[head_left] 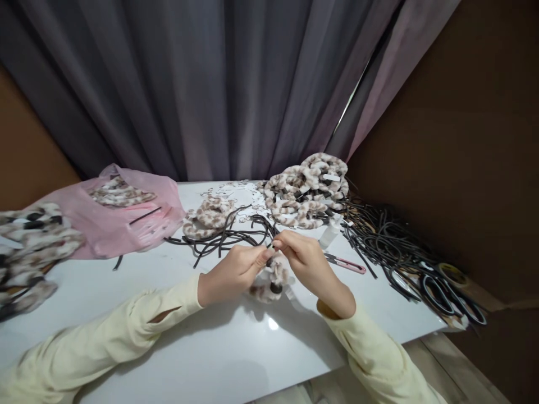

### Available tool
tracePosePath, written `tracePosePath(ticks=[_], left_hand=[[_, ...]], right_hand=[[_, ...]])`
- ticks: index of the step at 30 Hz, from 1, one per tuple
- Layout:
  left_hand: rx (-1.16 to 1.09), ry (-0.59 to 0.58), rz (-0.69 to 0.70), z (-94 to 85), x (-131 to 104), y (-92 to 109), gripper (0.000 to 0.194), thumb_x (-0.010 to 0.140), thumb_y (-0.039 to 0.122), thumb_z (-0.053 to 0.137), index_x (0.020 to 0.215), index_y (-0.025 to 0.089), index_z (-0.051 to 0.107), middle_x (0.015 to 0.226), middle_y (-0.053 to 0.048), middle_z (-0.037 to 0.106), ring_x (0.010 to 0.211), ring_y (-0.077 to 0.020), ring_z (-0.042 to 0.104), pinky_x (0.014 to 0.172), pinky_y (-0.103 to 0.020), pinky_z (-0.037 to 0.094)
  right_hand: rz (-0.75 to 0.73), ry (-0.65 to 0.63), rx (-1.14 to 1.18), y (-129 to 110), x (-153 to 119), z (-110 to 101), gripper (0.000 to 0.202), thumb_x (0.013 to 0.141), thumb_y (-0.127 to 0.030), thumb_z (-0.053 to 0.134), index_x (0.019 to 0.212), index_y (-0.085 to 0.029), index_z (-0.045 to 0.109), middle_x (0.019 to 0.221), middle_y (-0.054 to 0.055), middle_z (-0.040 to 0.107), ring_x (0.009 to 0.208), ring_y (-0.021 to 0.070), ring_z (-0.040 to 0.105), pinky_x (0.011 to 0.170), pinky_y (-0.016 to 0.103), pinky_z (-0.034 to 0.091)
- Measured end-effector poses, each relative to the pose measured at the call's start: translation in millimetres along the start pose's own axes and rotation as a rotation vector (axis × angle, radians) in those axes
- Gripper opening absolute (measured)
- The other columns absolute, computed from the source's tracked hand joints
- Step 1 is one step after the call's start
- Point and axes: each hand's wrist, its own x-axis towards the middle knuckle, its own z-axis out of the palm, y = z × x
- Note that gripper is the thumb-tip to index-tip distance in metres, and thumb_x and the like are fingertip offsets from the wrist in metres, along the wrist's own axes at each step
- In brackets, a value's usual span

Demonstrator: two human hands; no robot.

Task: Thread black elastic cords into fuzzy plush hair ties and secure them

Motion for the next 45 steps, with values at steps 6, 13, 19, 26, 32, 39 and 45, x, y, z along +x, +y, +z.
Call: tracePosePath(ticks=[6,13,19,26,32,39,45], left_hand=[[0.190,0.065,0.256,-6.4,-0.5,0.4,0.036,0.096,0.024,0.021,0.065,0.019,0.039,0.053,0.002,0.045,0.045,-0.0097,0.042,0.044,-0.021,0.033],[0.574,0.091,0.555,-9.4,-1.7,-1.6,0.033,0.092,0.021,0.039,0.058,0.020,0.039,0.050,0.003,0.041,0.045,-0.0119,0.041,0.042,-0.026,0.030],[0.634,0.148,0.718,-14.7,0.8,-7.1,0.028,0.087,0.029,0.051,0.061,0.018,0.048,0.054,-0.001,0.055,0.053,-0.0147,0.054,0.050,-0.028,0.042],[0.537,0.256,0.737,-10.8,-3.4,-13.0,0.011,0.087,0.018,0.050,0.080,0.016,0.058,0.073,-0.005,0.069,0.075,-0.0178,0.066,0.060,-0.029,0.048],[0.415,0.157,0.657,-2.8,-7.5,-19.1,0.016,0.091,0.019,0.042,0.089,0.016,0.057,0.079,-0.006,0.069,0.074,-0.0157,0.064,0.064,-0.027,0.050],[0.321,0.267,0.130,3.4,-0.7,-29.8,0.024,0.092,0.016,0.035,0.073,0.015,0.051,0.081,-0.008,0.057,0.075,-0.0140,0.055,0.068,-0.025,0.046],[0.096,0.226,-0.164,4.4,6.4,-31.7,0.024,0.091,0.016,0.037,0.071,0.016,0.050,0.076,-0.003,0.052,0.069,-0.0116,0.051,0.068,-0.022,0.042]], right_hand=[[0.077,-0.125,0.213,3.2,6.9,3.6,0.020,0.083,-0.012,0.042,0.064,-0.018,0.041,0.060,-0.003,0.044,0.057,0.0093,0.040,0.057,0.019,0.031],[0.215,-0.390,0.583,8.8,1.7,5.7,0.040,0.087,-0.049,0.041,0.063,-0.017,0.045,0.060,-0.003,0.041,0.057,0.0098,0.039,0.056,0.020,0.034],[0.193,-0.370,0.761,6.8,2.7,9.1,0.041,0.083,-0.056,0.045,0.067,-0.018,0.049,0.075,0.001,0.051,0.072,0.0131,0.049,0.070,0.025,0.042],[0.232,-0.325,0.860,5.5,2.6,9.6,0.033,0.086,-0.044,0.048,0.071,-0.016,0.055,0.082,0.002,0.053,0.079,0.0128,0.052,0.079,0.026,0.040],[0.435,-0.402,0.913,11.3,1.1,23.2,0.026,0.086,-0.035,0.047,0.072,-0.015,0.054,0.075,0.001,0.052,0.066,0.0106,0.049,0.063,0.023,0.041],[0.289,0.417,0.383,0.3,-4.4,12.9,0.015,0.087,-0.027,0.050,0.081,-0.016,0.059,0.069,0.000,0.057,0.059,0.0092,0.048,0.056,0.020,0.038],[0.066,0.164,0.008,-13.1,-16.8,35.6,0.022,0.091,-0.023,0.043,0.093,-0.014,0.064,0.062,0.003,0.064,0.045,0.0088,0.050,0.046,0.020,0.034]])
